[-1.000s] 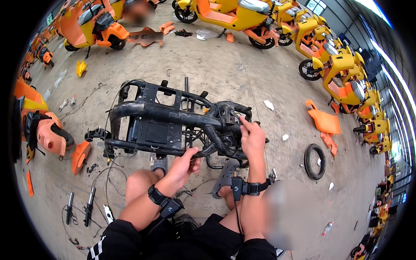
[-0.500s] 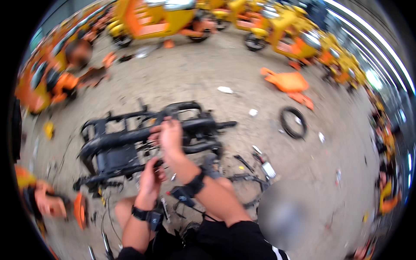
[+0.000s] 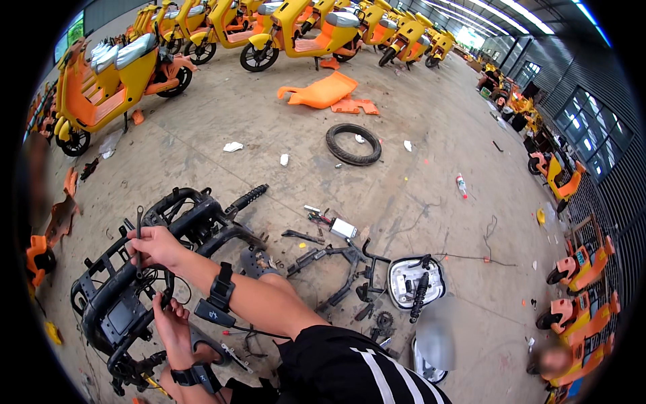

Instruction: The person assembles the front frame of a yellow electric scooter, attaching handlebars, wiring, and control components. They use a screwdriver to tighten bolts and secure parts while sitting on the floor in a workshop filled with similar scooters.

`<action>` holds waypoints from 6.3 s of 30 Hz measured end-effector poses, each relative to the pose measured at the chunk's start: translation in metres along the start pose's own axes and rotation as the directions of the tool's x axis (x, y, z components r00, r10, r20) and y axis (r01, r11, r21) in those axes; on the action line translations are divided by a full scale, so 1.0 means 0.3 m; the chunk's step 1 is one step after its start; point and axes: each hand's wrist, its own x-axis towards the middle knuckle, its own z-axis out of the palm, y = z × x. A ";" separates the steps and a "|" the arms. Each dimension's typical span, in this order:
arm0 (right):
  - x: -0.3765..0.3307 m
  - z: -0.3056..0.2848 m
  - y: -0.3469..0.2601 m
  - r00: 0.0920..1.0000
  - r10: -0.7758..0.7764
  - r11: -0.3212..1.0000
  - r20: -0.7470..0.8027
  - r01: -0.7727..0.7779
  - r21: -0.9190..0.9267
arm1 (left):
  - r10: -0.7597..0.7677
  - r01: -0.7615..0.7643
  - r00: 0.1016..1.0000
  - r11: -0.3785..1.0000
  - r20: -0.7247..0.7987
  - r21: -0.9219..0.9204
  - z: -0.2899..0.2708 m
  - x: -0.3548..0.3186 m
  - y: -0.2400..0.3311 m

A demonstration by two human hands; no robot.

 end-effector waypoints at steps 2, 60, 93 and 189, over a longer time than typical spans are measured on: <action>-0.017 0.001 -0.015 0.993 -0.115 0.973 0.010 0.114 -0.202 | 0.011 -0.011 1.000 1.000 -0.004 -0.013 0.003 -0.002 0.004; 0.032 -0.008 0.035 0.878 -0.149 0.922 -0.455 -0.042 -0.385 | 0.082 -0.079 0.993 0.996 -0.085 0.039 0.031 -0.025 -0.024; -0.008 -0.159 -0.105 0.886 -0.455 -0.187 0.088 0.002 -0.982 | -0.113 0.103 0.991 0.984 -0.069 -0.142 0.012 -0.062 0.042; -0.029 -0.143 -0.117 0.824 -0.537 -0.304 0.183 0.013 -0.953 | -0.011 0.010 0.999 0.999 -0.032 -0.034 0.005 -0.046 0.035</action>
